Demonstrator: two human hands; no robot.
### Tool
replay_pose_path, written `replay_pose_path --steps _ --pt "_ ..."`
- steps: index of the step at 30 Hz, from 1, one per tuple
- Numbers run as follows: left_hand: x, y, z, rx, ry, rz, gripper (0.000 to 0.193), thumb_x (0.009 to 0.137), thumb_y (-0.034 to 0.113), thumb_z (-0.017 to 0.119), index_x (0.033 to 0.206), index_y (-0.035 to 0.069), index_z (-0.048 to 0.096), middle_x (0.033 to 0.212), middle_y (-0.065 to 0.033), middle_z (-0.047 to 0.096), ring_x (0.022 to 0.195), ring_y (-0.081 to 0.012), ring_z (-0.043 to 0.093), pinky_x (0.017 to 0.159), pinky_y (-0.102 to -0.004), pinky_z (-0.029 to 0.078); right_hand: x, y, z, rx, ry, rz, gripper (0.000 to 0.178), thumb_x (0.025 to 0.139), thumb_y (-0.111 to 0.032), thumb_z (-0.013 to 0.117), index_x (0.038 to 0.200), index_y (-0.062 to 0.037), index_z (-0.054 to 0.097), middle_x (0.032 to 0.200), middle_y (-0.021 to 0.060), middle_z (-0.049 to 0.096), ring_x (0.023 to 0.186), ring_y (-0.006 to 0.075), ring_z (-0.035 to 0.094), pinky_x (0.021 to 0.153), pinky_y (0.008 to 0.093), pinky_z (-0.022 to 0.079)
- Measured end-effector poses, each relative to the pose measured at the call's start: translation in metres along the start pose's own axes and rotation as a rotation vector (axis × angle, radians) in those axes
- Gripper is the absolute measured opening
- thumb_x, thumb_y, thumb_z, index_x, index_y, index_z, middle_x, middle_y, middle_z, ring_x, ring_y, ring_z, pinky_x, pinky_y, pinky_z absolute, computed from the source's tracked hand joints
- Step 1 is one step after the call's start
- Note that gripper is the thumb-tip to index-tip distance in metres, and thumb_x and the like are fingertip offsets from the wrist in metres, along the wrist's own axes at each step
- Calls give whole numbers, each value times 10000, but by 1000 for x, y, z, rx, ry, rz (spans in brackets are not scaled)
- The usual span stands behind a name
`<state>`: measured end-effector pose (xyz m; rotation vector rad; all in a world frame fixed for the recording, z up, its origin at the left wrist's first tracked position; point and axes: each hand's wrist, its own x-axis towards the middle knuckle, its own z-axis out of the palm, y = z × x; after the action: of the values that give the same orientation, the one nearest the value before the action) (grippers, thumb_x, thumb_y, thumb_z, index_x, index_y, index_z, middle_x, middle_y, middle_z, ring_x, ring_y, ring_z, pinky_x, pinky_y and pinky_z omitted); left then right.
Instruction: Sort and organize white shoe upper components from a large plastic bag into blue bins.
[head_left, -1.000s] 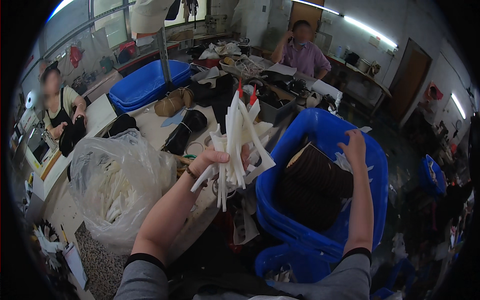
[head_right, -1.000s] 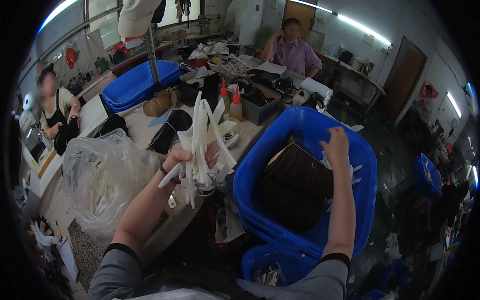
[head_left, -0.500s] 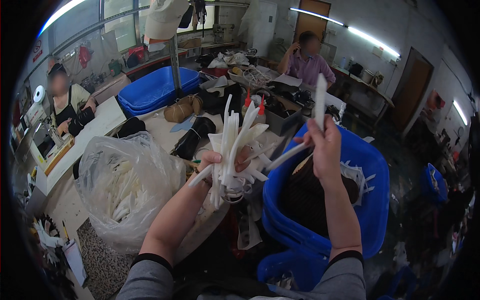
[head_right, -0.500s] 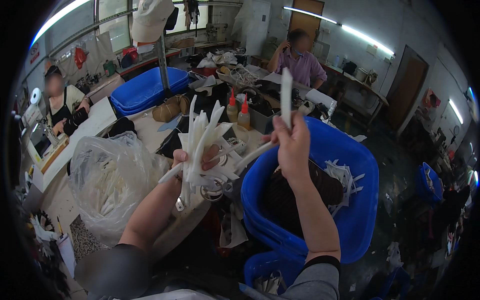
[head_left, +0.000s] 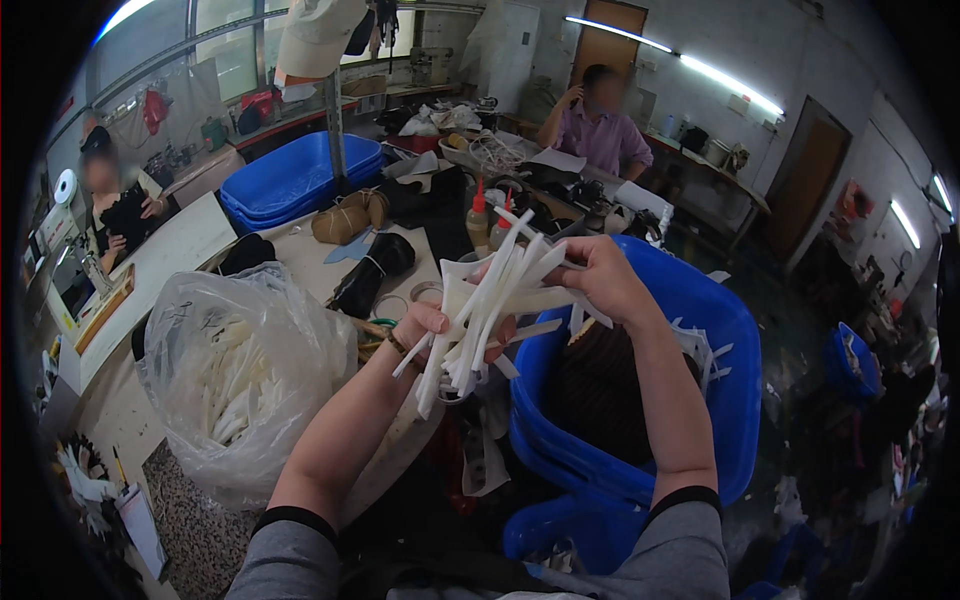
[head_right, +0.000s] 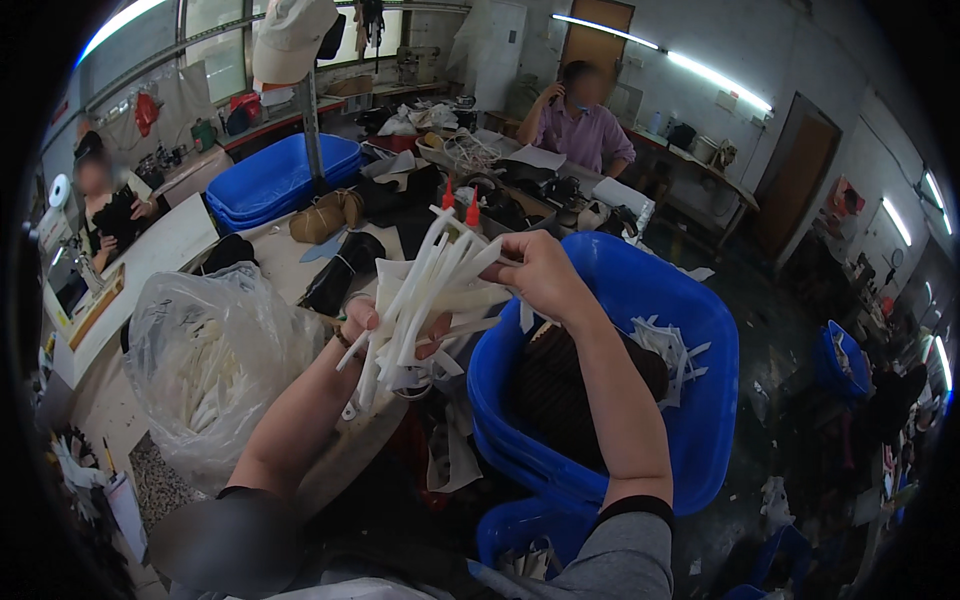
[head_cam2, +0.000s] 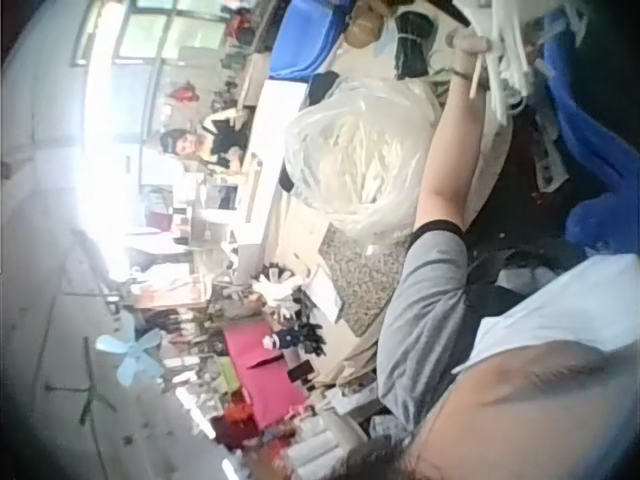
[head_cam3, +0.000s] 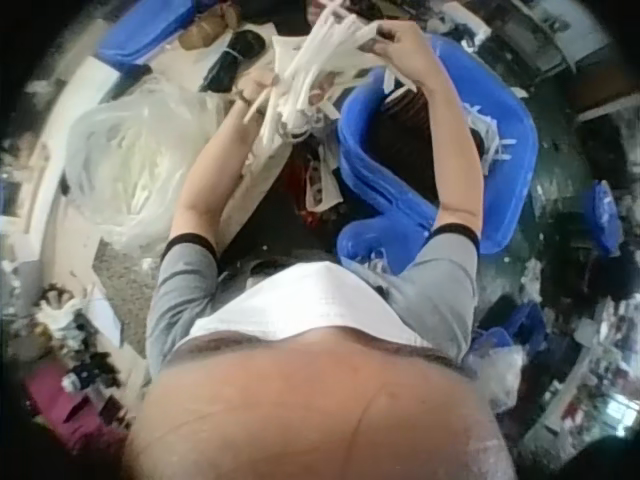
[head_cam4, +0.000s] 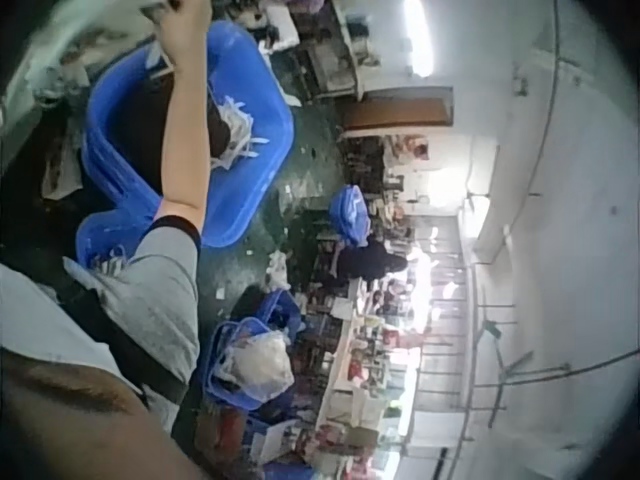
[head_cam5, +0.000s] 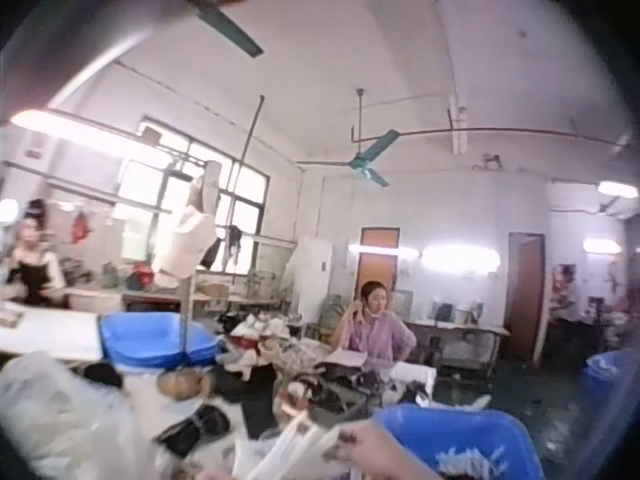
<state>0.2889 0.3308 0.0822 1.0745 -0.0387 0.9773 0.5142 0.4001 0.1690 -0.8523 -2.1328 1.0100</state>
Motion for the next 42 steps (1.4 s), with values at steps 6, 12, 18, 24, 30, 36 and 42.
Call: replay_pose_path --steps 6,12,18,24,30,36,42 --pt "15 -2 10 118 168 -46 1109 559 226 778 1499 40 219 922 -156 589 735 -235 593 635 -321 500 -29 35 -90 -396 568 57 260 798 -176 726 981 5 684 832 141 697 724 250 650 697 334 479" --pt "31 -3 10 293 370 -37 988 617 201 730 1480 60 269 1030 -142 603 930 -256 627 866 -368 522 -74 153 -188 -1038 844 147 233 777 -175 713 954 -25 707 923 159 679 933 352 606 857 399 469" --pt "49 -17 5 262 353 -24 902 627 46 644 1463 109 312 1096 -137 609 1041 -263 604 985 -406 469 -98 198 -173 -1109 843 107 239 725 -140 754 929 -24 708 961 124 671 953 318 618 865 401 480" --pt "41 -20 1 357 437 -1 890 639 32 579 1481 118 303 1181 -135 581 1090 -247 578 999 -361 450 -44 32 -1 -65 239 -83 317 803 -246 784 959 9 680 860 73 695 767 118 642 687 261 501" --pt "37 -16 12 415 441 -17 833 655 36 550 1462 106 355 1204 -91 548 1047 -177 541 926 -287 449 -36 17 26 195 90 20 370 793 -231 786 1019 37 667 894 88 696 802 156 650 747 284 506" --pt "22 -12 12 332 503 -77 799 714 -14 536 1474 133 337 1123 -53 570 992 -139 563 876 -268 464 -31 39 34 245 19 43 256 878 -136 647 1067 37 642 970 84 673 870 126 618 800 263 480" --pt "17 -13 6 160 445 -68 705 719 12 498 1412 79 385 1204 -129 583 1070 -208 603 944 -333 487 -28 38 43 113 190 12 245 909 -86 528 1112 43 575 914 98 647 843 133 620 780 269 490"
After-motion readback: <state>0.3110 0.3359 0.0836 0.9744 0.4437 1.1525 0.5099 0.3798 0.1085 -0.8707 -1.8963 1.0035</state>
